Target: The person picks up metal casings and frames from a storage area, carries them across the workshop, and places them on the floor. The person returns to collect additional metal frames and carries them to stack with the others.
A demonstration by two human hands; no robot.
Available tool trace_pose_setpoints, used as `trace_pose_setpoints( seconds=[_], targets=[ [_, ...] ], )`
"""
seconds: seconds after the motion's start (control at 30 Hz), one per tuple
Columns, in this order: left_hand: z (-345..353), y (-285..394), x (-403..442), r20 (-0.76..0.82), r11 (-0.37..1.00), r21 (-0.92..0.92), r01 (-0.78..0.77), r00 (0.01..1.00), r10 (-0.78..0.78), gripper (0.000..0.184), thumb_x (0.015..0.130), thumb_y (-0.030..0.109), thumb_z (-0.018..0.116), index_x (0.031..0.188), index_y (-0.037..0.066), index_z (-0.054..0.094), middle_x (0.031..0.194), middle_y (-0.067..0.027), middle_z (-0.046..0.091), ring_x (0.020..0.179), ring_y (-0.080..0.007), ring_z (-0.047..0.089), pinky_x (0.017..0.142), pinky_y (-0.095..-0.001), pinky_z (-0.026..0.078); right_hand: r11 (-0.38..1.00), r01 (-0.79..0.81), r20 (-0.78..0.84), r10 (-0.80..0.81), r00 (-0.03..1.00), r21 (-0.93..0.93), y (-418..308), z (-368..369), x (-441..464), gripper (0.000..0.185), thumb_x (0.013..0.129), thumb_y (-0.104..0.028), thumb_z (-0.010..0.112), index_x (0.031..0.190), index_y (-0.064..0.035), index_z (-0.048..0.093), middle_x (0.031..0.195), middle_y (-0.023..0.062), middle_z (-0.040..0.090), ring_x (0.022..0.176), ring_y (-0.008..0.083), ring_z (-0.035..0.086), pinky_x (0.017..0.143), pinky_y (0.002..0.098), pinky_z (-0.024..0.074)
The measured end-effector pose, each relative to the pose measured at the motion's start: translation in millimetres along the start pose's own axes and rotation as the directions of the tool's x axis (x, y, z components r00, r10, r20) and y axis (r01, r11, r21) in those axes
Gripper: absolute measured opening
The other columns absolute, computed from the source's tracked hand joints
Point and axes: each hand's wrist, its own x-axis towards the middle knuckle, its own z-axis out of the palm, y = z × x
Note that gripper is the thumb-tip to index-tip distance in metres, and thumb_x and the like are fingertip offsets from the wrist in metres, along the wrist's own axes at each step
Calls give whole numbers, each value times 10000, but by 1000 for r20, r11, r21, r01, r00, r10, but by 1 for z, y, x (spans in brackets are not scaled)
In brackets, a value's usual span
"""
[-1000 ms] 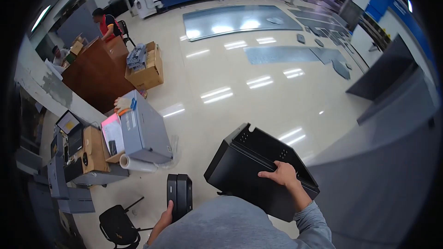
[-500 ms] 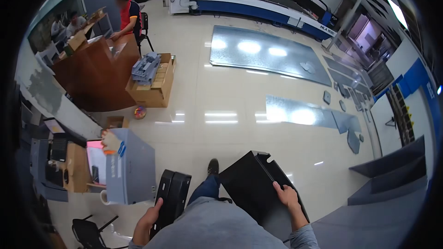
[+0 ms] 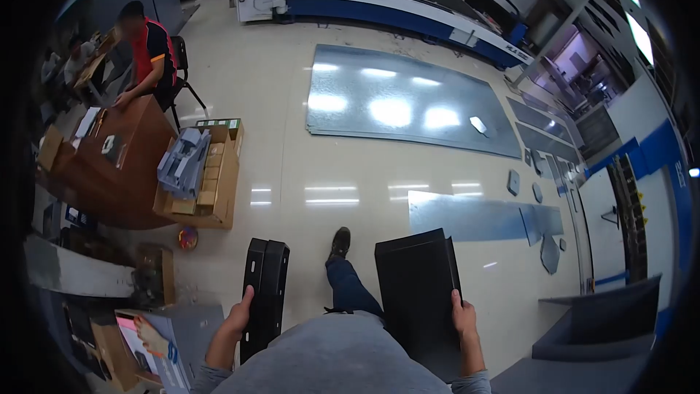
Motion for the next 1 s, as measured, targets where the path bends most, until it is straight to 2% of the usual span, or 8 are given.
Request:
trace_pose_setpoints(
  seconds=[0.17,0.23,0.5,0.6,0.73,0.8,0.9,1.0],
  targets=[
    [25,132,94,-187,986,164,-23,981,54,1092,824,789,380,1280,-203,413,1274,-265,536,1213,-304,500,1027,-357,362,973,229,-109,-230,967,-29,-98,27,182,827,916,-640,391,972,146,641,920,332,644,973,410,631,862,413,463],
    [33,212,88,-185,987,156,-22,981,51,1094,828,785,377,1290,-206,396,1302,-277,510,1245,-313,473,1043,-354,344,997,63,98,-59,993,-44,-172,4,218,848,903,-663,379,995,140,638,977,355,622,1042,442,592,910,425,446],
    [18,432,173,-218,991,105,-81,971,102,1077,841,775,361,1313,-193,379,1370,-280,449,1314,-320,406,1078,-348,304,984,176,87,-172,981,-35,-368,25,378,890,878,-698,387,996,148,635,1017,359,613,1072,468,570,943,436,425],
    [-6,499,251,-165,996,62,-71,983,80,1082,842,775,353,1324,-194,358,1395,-301,407,1346,-337,362,1098,-351,277,998,47,171,-38,984,-50,-454,41,438,892,874,-705,390,1008,143,635,1021,359,613,1079,460,571,948,432,423],
    [-18,610,320,-120,991,29,-131,984,134,1090,841,779,342,1328,-196,345,1414,-321,366,1376,-356,307,1114,-359,255,984,177,125,-173,977,-20,-565,60,505,849,876,-682,426,987,130,646,1007,356,617,1085,449,573,953,429,419],
    [-20,677,331,-148,992,29,-123,981,126,1094,840,780,344,1333,-196,335,1415,-321,365,1379,-354,302,1112,-365,257,913,406,-128,-407,904,-38,-594,81,541,792,913,-638,424,862,115,662,769,230,641,816,273,615,784,399,473],
    [-37,755,346,-186,998,35,-54,981,59,1099,838,780,351,1343,-195,318,1411,-316,374,1372,-346,317,1107,-369,267,966,256,43,-254,966,-46,-683,69,571,790,917,-630,427,764,118,627,660,185,598,691,238,563,686,397,457],
    [-61,825,388,-136,994,-21,-107,985,103,1092,842,775,355,1348,-192,314,1403,-305,393,1354,-331,348,1099,-365,280,950,311,58,-308,950,-41,-765,78,619,789,920,-625,425,742,123,601,614,171,560,641,217,519,636,396,432]
  ],
)
